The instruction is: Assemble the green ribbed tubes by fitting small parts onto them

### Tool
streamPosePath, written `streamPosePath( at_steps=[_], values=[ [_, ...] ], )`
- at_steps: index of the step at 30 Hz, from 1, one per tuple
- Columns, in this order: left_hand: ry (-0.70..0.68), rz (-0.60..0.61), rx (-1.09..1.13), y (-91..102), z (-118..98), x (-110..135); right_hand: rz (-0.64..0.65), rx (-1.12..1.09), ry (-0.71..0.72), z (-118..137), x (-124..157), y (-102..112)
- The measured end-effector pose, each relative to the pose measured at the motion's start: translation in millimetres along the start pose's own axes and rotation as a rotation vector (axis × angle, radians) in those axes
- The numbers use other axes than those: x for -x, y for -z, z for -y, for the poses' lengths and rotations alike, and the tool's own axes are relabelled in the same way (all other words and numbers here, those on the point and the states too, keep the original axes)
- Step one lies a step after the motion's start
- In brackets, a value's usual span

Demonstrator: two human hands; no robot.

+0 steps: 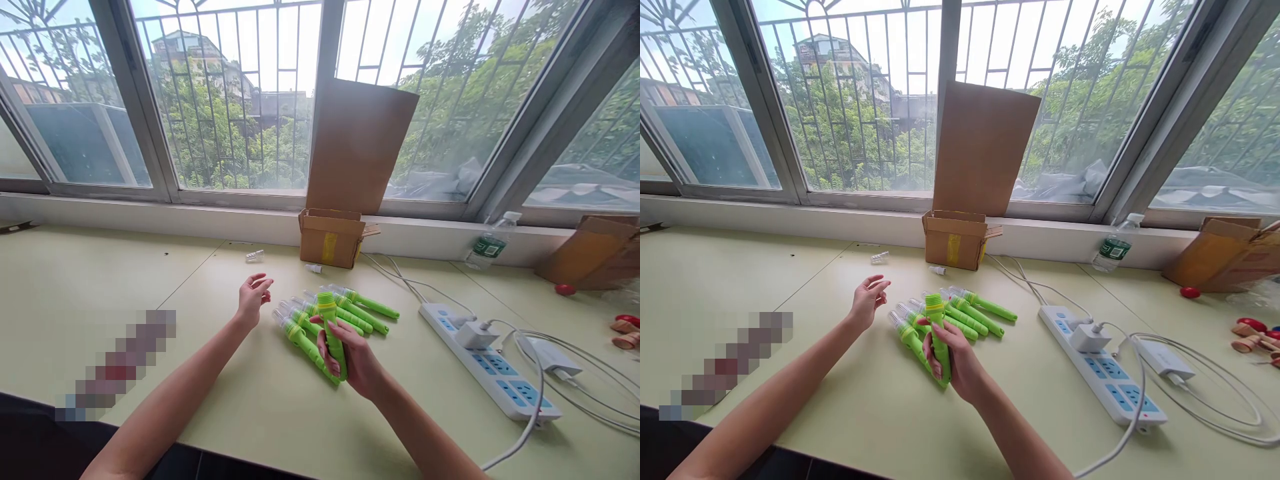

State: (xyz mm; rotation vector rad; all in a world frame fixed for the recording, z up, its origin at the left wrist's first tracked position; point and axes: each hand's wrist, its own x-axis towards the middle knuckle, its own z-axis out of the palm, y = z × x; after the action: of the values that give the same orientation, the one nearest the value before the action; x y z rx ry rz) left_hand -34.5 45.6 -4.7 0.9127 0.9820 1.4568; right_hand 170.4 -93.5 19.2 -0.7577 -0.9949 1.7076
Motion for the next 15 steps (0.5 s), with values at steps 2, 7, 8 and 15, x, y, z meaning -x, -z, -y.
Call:
streamPosePath(
  at_steps=[2, 7, 8, 15],
  values=[
    [-0.002, 0.008, -0.001, -0.1, -0.1, 0.4, 0.001, -0.001, -0.006, -0.9, -0.2, 0.4],
    [-0.002, 0.014, -0.027, 0.1, 1.9, 0.5, -0.001, -0.006, -0.013, -2.3, -0.9, 2.0],
    [-0.004, 0.015, -0.034, 0.1, 2.5, 0.2, 0.0, -0.008, -0.012, -2.3, -1.1, 2.3],
    [-0.03, 0.023, -0.068, -1.1, 4.5, -2.3, -0.001, -0.016, -0.014, -3.6, -2.5, 2.4]
  ],
)
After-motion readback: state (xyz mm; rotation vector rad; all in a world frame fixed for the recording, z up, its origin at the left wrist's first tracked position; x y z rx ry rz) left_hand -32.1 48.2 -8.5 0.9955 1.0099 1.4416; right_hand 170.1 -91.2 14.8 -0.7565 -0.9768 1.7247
